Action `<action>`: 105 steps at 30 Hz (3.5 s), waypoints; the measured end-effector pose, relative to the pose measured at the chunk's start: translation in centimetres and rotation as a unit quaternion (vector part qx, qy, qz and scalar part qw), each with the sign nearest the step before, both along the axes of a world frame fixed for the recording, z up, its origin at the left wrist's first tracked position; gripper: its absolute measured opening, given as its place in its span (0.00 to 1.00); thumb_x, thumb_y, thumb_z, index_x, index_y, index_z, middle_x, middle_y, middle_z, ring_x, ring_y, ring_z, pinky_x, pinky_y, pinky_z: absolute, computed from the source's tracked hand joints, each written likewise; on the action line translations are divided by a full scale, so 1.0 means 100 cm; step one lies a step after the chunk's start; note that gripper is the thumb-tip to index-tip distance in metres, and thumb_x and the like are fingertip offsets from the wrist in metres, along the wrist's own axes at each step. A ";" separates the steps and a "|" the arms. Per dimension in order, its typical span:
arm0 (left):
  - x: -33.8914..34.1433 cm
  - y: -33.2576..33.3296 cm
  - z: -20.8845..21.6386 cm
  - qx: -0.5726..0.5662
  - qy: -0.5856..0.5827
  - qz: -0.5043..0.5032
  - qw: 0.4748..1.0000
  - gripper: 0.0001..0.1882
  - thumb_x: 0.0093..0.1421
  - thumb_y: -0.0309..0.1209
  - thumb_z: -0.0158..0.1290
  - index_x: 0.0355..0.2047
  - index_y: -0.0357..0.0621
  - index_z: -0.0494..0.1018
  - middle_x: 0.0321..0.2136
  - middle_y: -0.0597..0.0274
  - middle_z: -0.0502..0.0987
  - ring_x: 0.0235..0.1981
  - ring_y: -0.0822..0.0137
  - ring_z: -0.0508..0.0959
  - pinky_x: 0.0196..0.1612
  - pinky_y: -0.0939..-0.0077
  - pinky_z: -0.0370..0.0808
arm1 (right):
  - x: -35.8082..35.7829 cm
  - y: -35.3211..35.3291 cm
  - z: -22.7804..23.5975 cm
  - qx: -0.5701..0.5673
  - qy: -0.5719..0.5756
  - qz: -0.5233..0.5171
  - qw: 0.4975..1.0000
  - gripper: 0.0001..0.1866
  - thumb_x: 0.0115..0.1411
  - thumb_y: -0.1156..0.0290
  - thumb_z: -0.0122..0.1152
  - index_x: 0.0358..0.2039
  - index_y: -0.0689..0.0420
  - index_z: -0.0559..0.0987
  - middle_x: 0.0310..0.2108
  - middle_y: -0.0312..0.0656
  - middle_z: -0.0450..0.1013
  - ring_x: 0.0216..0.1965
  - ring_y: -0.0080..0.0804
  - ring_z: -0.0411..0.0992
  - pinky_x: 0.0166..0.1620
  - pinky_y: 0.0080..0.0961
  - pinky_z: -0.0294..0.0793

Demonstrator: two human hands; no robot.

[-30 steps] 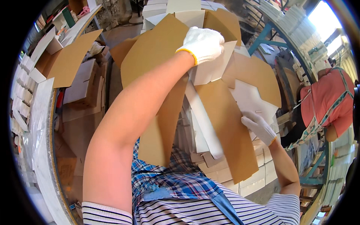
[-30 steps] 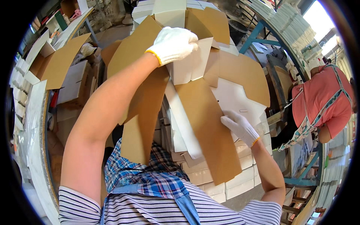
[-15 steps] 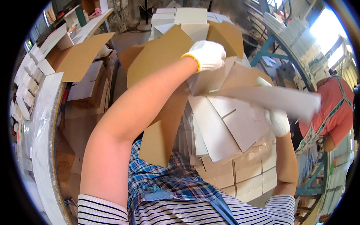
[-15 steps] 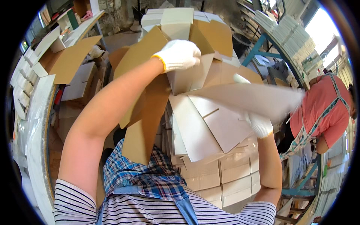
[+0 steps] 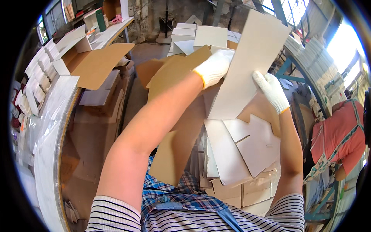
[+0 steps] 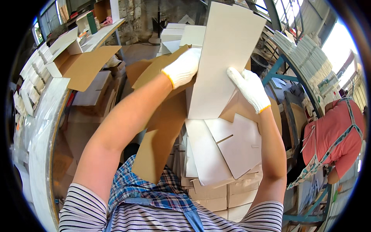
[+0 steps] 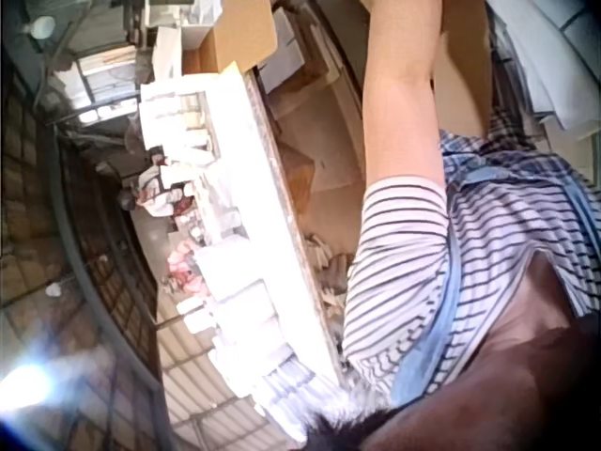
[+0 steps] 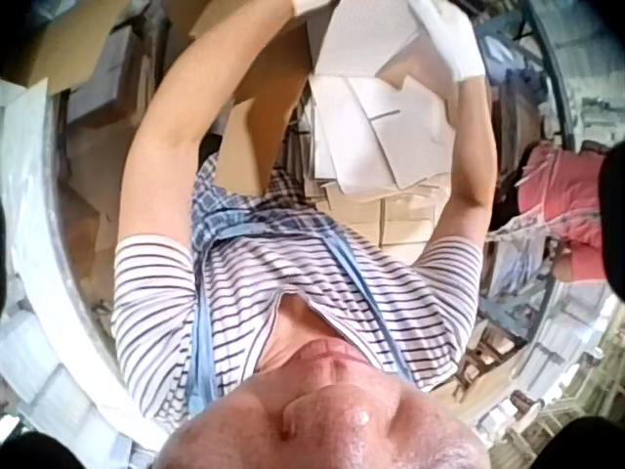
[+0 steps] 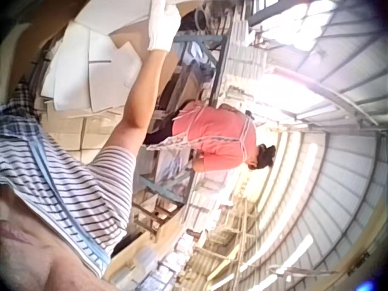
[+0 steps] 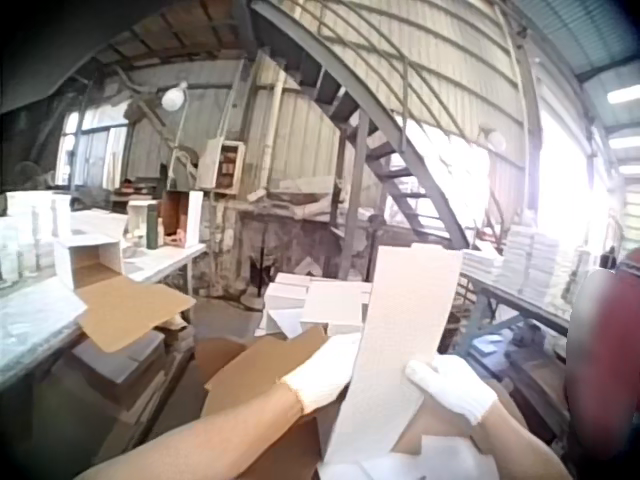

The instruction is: The person assembles flat cardboard pieces into small white boxes by hand. They fold the flaps and tuck them into slots to form the box structure, then place the finished boxes into a stack on the table.

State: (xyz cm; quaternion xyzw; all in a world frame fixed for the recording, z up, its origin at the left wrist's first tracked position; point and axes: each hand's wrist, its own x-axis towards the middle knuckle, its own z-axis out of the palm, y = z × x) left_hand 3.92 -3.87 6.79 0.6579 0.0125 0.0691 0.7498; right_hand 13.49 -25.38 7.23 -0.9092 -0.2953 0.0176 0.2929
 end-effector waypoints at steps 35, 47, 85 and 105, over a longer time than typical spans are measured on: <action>-0.041 -0.033 0.004 0.710 -0.033 -0.130 0.692 0.19 0.62 0.48 0.51 0.40 0.52 0.84 0.32 0.48 0.83 0.35 0.50 0.84 0.38 0.56 0.79 | -0.023 0.013 0.018 -0.302 -0.283 0.299 0.860 0.13 0.60 0.54 0.59 0.31 0.48 0.84 0.28 0.39 0.79 0.35 0.44 0.79 0.38 0.38 0.77; -0.140 -0.156 -0.099 0.819 -0.061 -0.097 0.563 0.10 0.53 0.31 0.57 0.34 0.42 0.83 0.31 0.53 0.81 0.33 0.58 0.80 0.36 0.54 0.74 | -0.095 -0.023 -0.054 -0.304 -0.301 0.217 0.877 0.08 0.57 0.67 0.59 0.33 0.55 0.82 0.29 0.47 0.80 0.32 0.45 0.80 0.36 0.39 0.78; -0.101 -0.081 -0.058 0.773 -0.175 -0.085 0.604 0.06 0.56 0.32 0.56 0.30 0.46 0.81 0.25 0.52 0.82 0.28 0.50 0.83 0.31 0.53 0.78 | -0.119 -0.009 -0.040 0.189 -0.178 0.188 0.947 0.15 0.62 0.66 0.58 0.46 0.53 0.85 0.40 0.53 0.80 0.42 0.51 0.79 0.47 0.43 0.79; -0.041 -0.053 -0.040 0.592 -0.212 0.051 0.776 0.45 0.41 0.56 0.68 0.55 0.41 0.74 0.41 0.51 0.79 0.50 0.51 0.74 0.68 0.56 0.56 | -0.019 0.001 -0.118 0.239 -0.434 -0.037 0.868 0.19 0.71 0.71 0.48 0.58 0.64 0.74 0.64 0.51 0.69 0.69 0.60 0.58 0.71 0.47 0.55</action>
